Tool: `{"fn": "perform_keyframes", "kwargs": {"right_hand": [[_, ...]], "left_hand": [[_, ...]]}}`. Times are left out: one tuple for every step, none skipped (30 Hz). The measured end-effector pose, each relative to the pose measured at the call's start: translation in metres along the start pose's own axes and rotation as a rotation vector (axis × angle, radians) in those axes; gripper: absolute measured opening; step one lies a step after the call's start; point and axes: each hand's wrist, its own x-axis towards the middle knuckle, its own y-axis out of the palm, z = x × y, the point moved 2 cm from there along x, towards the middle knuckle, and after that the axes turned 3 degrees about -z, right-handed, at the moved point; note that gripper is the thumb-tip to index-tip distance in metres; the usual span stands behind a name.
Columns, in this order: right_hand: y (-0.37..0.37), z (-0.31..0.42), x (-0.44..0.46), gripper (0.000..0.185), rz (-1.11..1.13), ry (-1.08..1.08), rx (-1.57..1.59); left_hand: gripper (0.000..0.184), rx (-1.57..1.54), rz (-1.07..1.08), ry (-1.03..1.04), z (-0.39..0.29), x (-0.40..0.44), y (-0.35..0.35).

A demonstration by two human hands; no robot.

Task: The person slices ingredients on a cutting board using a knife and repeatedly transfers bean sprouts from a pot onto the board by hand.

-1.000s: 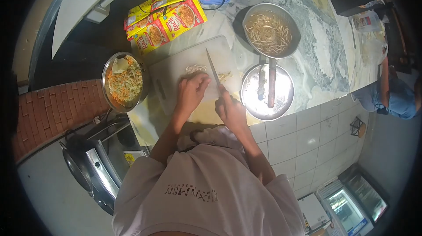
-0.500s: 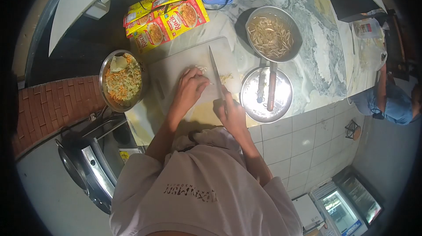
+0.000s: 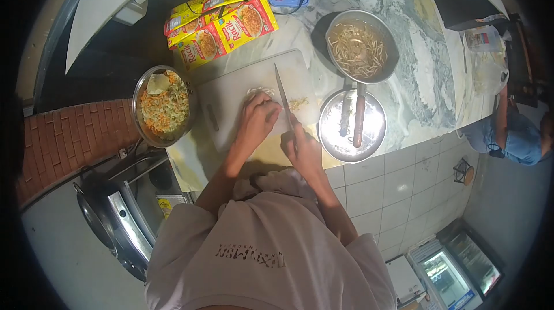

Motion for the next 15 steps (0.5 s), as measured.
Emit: {"fn": "perform_keyframes", "kwargs": {"right_hand": [[-0.0008,0.0013,0.0009,0.062,0.022,0.013,-0.015],[0.0002,-0.0001,0.0008,0.062,0.017,0.01,-0.017],[0.0027,-0.0028,0.0009,0.063,-0.001,-0.033,-0.048],[0.0051,-0.0052,0.0009,0.063,-0.019,-0.076,-0.08],[0.0063,-0.0062,0.0015,0.064,-0.007,-0.066,-0.08],[0.0065,-0.0064,0.0011,0.064,-0.009,-0.069,-0.082],[0.0066,-0.0063,0.001,0.064,-0.008,-0.066,-0.084],[0.0063,-0.0059,0.0018,0.065,-0.009,-0.063,-0.086],[0.0059,-0.0053,0.0022,0.065,-0.012,-0.067,-0.087],[0.0054,-0.0049,0.0026,0.065,0.0,-0.055,-0.091],[0.0045,-0.0045,0.0015,0.066,0.014,-0.042,-0.096],[0.0027,-0.0037,0.0013,0.066,0.012,-0.043,-0.096],[0.0006,-0.0024,0.0006,0.066,0.012,-0.06,-0.12],[-0.001,-0.002,-0.0004,0.067,0.011,-0.077,-0.144],[-0.0021,-0.0033,-0.0021,0.067,0.008,-0.079,-0.144]], "left_hand": [[0.012,0.0,-0.003,0.006,-0.0003,0.0004,-0.0001],[0.012,-0.001,-0.006,0.011,0.0,-0.0001,0.0009],[0.011,-0.016,-0.012,0.002,0.001,-0.0006,0.0024],[0.01,-0.03,-0.018,-0.007,0.0017,-0.0013,0.0035],[0.01,-0.032,-0.021,-0.005,0.0013,-0.0019,0.0035],[0.008,-0.008,-0.009,0.008,0.0009,-0.0022,0.0034],[0.006,0.016,0.001,0.02,0.0004,-0.0023,0.0034],[0.006,0.016,-0.003,0.024,0.0004,-0.0026,0.0039],[0.008,0.061,-0.02,0.038,0.0001,-0.0037,0.0043],[0.01,0.106,-0.036,0.053,-0.0003,-0.0043,0.0047],[0.01,0.106,-0.036,0.054,-0.0014,-0.0048,0.0042],[0.011,0.121,-0.053,0.072,-0.0027,-0.0046,0.003],[0.012,0.137,-0.069,0.089,-0.0036,-0.005,0.0017],[0.012,0.137,-0.07,0.091,-0.0038,-0.0058,0.0013],[0.008,0.16,-0.054,0.074,-0.0031,-0.0058,0.0014]]}}
